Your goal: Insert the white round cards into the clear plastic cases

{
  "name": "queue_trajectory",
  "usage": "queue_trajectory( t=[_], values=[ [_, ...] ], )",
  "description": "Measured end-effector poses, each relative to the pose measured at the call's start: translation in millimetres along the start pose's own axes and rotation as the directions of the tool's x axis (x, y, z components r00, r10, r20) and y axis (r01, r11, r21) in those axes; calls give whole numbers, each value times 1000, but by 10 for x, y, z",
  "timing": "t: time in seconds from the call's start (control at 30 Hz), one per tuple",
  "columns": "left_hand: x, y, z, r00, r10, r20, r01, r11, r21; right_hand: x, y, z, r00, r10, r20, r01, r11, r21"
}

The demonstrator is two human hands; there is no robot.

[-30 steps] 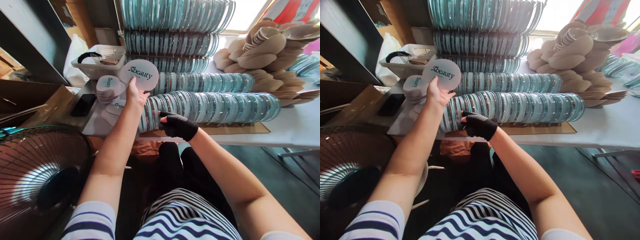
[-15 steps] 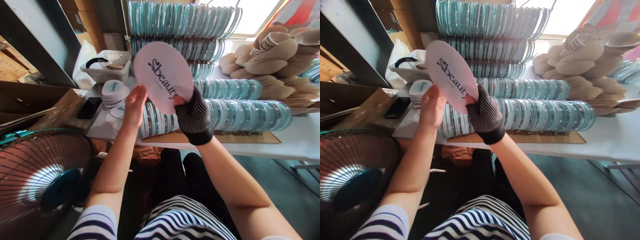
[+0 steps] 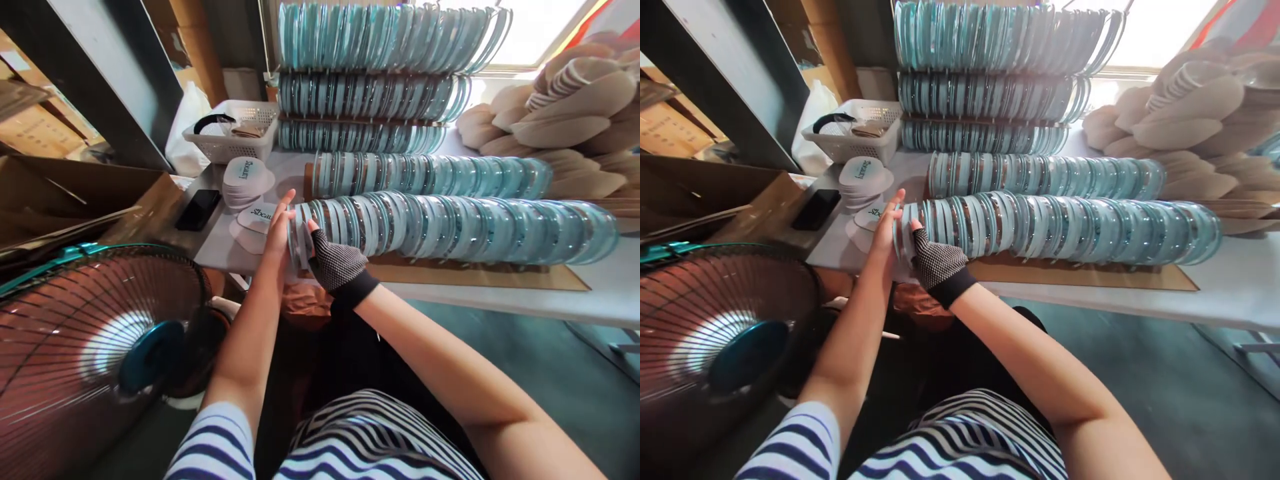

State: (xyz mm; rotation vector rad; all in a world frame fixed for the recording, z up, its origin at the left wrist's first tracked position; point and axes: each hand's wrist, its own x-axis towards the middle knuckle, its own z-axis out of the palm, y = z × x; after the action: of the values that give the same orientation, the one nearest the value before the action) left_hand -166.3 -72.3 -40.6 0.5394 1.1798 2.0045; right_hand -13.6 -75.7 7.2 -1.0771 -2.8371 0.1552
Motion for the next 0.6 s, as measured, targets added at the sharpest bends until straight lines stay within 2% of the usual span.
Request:
queue_trajectory(
  t=[0.07,0.17,0.3,0.37,0.47,0.6],
  values=[
    [3,6,-10,1000,2,-1,-2,1000,2,43,0,56,999,-5,-33,6,999,40],
    [6,-14,-29,999,37,18,-38,999,28,-69,80,88,993,40,-109,-22,987,157],
    [-26,-24,-3,999,41,32,-42,999,35,-55,163,59,991,68,-115,-29,952,306],
    [-40,-10,16,999,20,39,-21,1000,19,71,123,21,995,54,-79,-29,959,281],
    [-6,5,20,1000,-4,28,4,1000,-8,234,8,-21,1000,2,7,-3,992,127],
    [79,-15,-1,1000,9,-11,-10,999,-52,237,-47,8,993,-82,81,82,997,10]
  ],
)
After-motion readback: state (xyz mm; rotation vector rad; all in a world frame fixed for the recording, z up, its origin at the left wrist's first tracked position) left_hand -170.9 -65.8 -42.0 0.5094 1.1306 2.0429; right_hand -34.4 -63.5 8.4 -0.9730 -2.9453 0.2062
